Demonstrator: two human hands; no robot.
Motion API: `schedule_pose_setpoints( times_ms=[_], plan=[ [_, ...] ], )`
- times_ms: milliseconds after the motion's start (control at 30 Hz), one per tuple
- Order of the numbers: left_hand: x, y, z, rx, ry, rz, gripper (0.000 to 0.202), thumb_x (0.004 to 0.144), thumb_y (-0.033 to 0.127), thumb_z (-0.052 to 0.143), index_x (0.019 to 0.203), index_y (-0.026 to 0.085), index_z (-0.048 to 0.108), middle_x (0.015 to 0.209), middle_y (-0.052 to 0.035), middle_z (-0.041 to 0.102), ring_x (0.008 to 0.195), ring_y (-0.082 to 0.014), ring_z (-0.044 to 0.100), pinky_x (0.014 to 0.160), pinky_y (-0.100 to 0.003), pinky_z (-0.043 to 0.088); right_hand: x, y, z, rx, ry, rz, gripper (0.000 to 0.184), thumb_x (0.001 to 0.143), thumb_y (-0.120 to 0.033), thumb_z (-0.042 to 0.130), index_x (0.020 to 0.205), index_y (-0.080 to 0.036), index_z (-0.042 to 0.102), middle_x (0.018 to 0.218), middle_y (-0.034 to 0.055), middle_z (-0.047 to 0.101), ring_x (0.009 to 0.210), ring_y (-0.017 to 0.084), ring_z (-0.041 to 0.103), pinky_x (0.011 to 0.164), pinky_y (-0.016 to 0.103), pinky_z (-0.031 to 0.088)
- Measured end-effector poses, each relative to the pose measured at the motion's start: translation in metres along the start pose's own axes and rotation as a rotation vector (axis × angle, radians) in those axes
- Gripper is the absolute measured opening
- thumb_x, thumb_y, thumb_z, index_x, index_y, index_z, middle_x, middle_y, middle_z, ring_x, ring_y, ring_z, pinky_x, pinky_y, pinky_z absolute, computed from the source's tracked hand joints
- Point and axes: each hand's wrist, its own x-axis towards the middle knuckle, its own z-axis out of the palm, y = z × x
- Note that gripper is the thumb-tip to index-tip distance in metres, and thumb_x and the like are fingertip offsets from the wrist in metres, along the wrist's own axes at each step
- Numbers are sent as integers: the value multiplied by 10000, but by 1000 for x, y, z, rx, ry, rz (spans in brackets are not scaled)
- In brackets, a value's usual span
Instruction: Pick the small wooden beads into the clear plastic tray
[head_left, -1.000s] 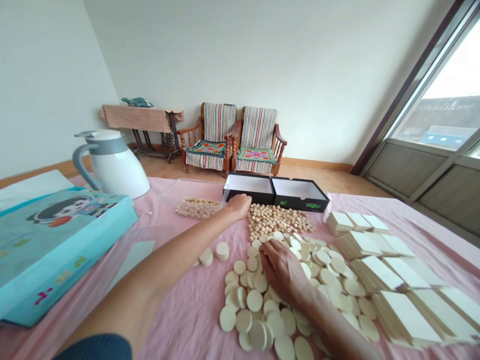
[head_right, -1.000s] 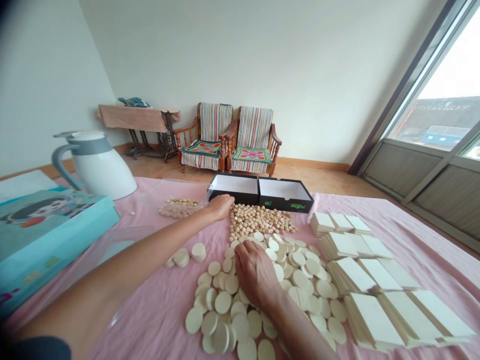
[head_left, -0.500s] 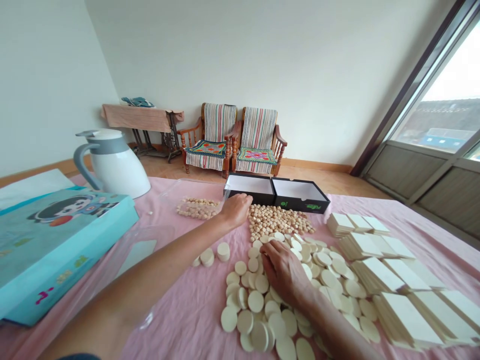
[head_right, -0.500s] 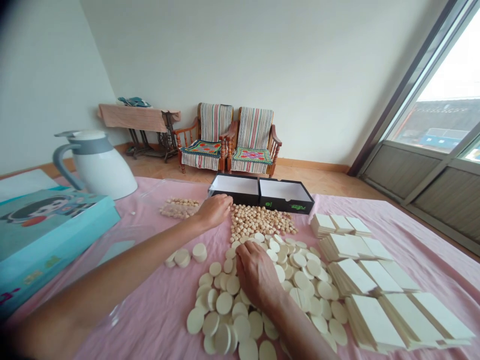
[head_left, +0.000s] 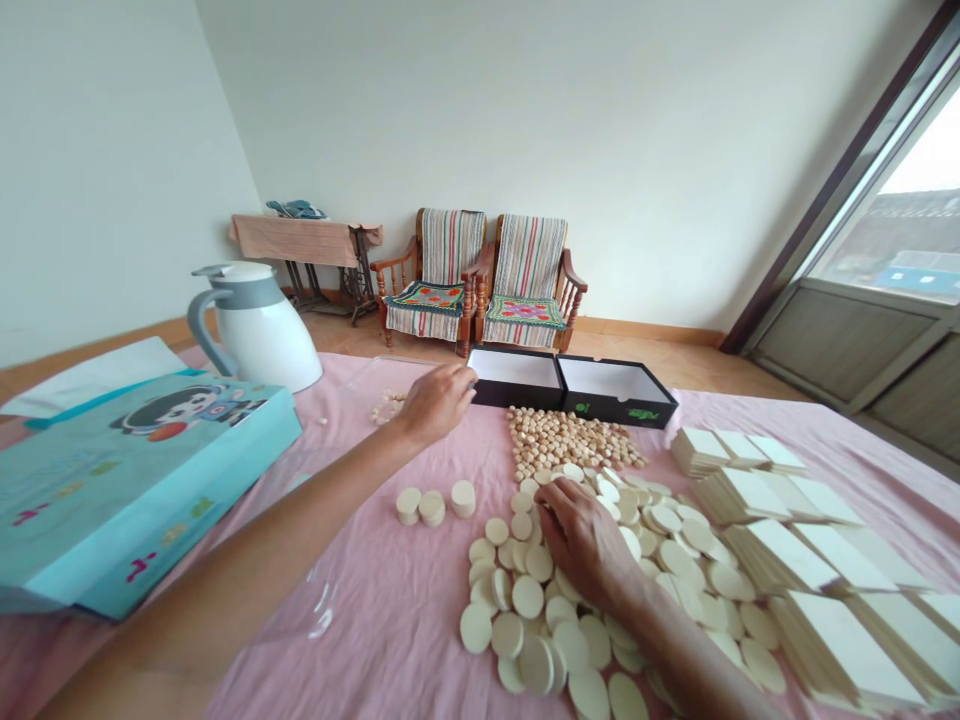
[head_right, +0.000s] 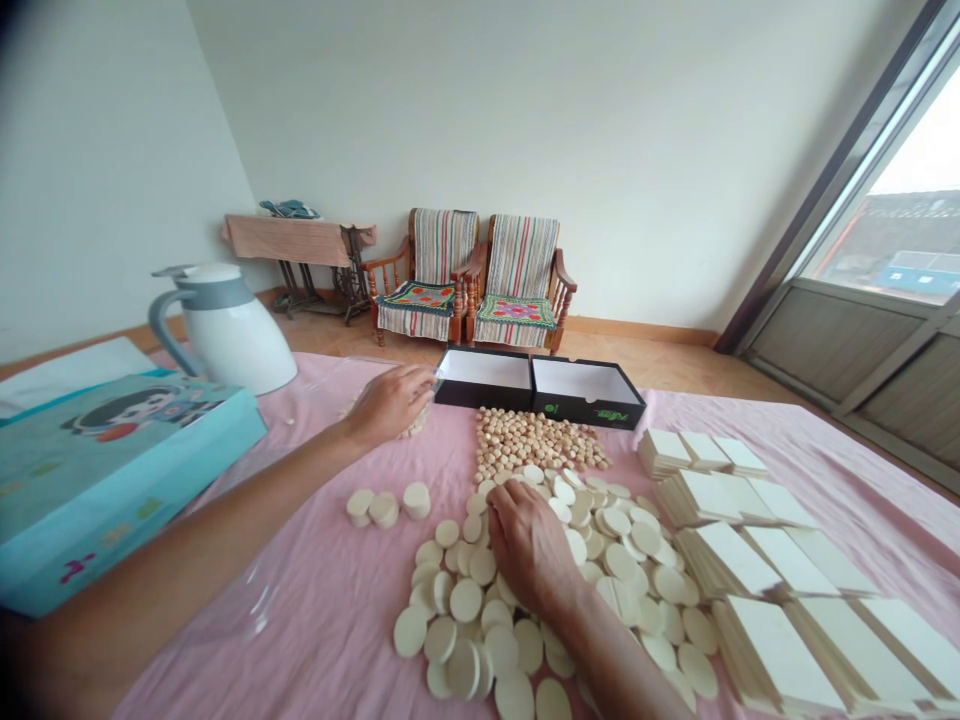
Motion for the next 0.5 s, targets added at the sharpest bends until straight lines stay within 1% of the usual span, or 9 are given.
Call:
schedule_pose_setpoints(
  times_ms=[100, 167, 233, 367, 433, 500],
  plan=[
    [7, 26, 20, -116, -181, 104, 160, 862, 174, 476, 917, 191, 626, 914, -41, 660, 874, -171, 618, 789, -263, 467, 0, 1, 1, -4, 10, -15, 162, 897, -136, 401, 826, -174, 542, 795, 41, 538, 754, 159, 485, 689, 278, 353],
    [16, 41, 36, -99, -300, 134, 189, 852, 142, 462, 921, 193, 630, 939, -49, 660, 905, -178, 621, 810, -266, 469, 0, 1, 0, -6, 15, -24, 158, 886, -119, 406, 829, -173, 544, 799, 43, 541, 755, 159, 486, 688, 278, 352],
    [26, 52, 53, -57, -379, 127, 206, 818, 96, 466, 917, 181, 626, 956, -69, 657, 922, -193, 623, 810, -277, 476, 0, 0, -1, -4, 17, -26, 158, 882, -113, 408, 828, -172, 545, 797, 43, 543, 753, 159, 486, 685, 276, 352],
    [43, 63, 78, -10, -438, 89, 241, 744, 42, 501, 924, 162, 607, 966, -101, 659, 915, -219, 633, 764, -296, 499, 1, -1, -2, -7, 30, -21, 162, 885, -116, 408, 818, -174, 544, 782, 39, 542, 734, 155, 480, 670, 271, 346],
    [48, 64, 86, 6, -458, 69, 259, 722, 32, 513, 931, 157, 603, 940, -108, 668, 894, -231, 643, 742, -308, 506, 1, -1, -2, -11, 26, -20, 163, 884, -114, 410, 809, -174, 541, 778, 36, 540, 732, 154, 477, 668, 270, 341],
    [49, 65, 89, 16, -464, 51, 262, 717, 30, 514, 931, 152, 602, 913, -112, 674, 872, -241, 650, 725, -319, 508, 1, -1, -1, -14, 16, -14, 161, 884, -114, 412, 805, -175, 539, 779, 34, 539, 735, 153, 477, 668, 270, 338]
  ],
)
